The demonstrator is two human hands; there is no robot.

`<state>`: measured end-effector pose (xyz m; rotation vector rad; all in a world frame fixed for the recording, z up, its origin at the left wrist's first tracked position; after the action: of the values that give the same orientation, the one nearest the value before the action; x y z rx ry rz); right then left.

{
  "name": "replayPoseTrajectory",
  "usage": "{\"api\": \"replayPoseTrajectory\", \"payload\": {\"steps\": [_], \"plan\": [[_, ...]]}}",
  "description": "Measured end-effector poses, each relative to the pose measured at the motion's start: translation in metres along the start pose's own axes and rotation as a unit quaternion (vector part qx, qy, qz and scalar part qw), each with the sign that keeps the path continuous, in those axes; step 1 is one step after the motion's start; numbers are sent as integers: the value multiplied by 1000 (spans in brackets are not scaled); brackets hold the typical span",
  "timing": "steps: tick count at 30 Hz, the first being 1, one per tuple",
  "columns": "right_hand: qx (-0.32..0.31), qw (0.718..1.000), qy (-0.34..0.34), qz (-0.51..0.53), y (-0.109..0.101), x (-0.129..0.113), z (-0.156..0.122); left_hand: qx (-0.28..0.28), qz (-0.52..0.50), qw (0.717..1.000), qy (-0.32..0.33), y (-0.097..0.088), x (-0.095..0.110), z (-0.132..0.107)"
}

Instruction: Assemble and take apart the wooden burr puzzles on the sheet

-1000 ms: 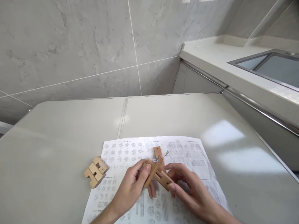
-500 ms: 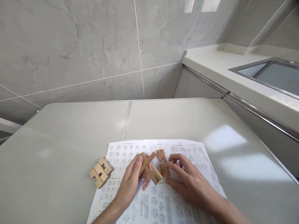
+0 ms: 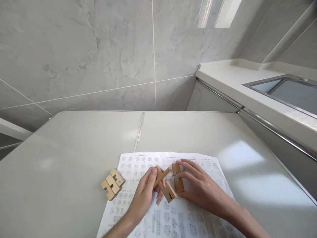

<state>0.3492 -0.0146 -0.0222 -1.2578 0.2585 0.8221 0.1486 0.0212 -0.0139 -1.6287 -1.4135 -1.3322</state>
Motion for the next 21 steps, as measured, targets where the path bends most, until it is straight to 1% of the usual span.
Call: {"api": "replayPoseTrajectory", "payload": {"steps": [3,5,6,8,10,11,13,14,18,21], "plan": [[48,999,14,10,-4,1,-1,-7,4,1000,6,0,0,0],[86,994,51,34,-9,2,-2,-8,7,1000,8,0,-1,-1],[106,989,85,56,-11,3,-3,-6,12,1000,8,0,-2,-1],[136,968,169,126,-12,5,-7,4,29,1000,9,-1,-5,-2],[135,933,244,228,-4,5,-12,11,50,999,13,-1,-7,-3],[129,913,267,279,1,3,-14,12,57,998,16,0,-7,-4],[113,888,278,349,12,-4,-18,10,70,997,25,2,-6,-5],[120,878,279,369,16,-7,-20,9,80,996,28,3,-5,-6],[165,845,300,410,23,-16,-26,-4,141,989,44,7,-4,-10],[166,828,314,433,23,-20,-28,-19,181,982,55,8,-8,-13]]}}
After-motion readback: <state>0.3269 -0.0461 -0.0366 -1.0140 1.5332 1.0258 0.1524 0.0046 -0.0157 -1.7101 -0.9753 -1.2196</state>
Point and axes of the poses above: each hand's wrist, its own z-axis towards the middle knuckle, its own y-axis out of the palm, x = y × z, the point moved 5 cm from there along z, towards the middle knuckle, and after that the axes turned 10 degrees about x, right-handed, at the moved point
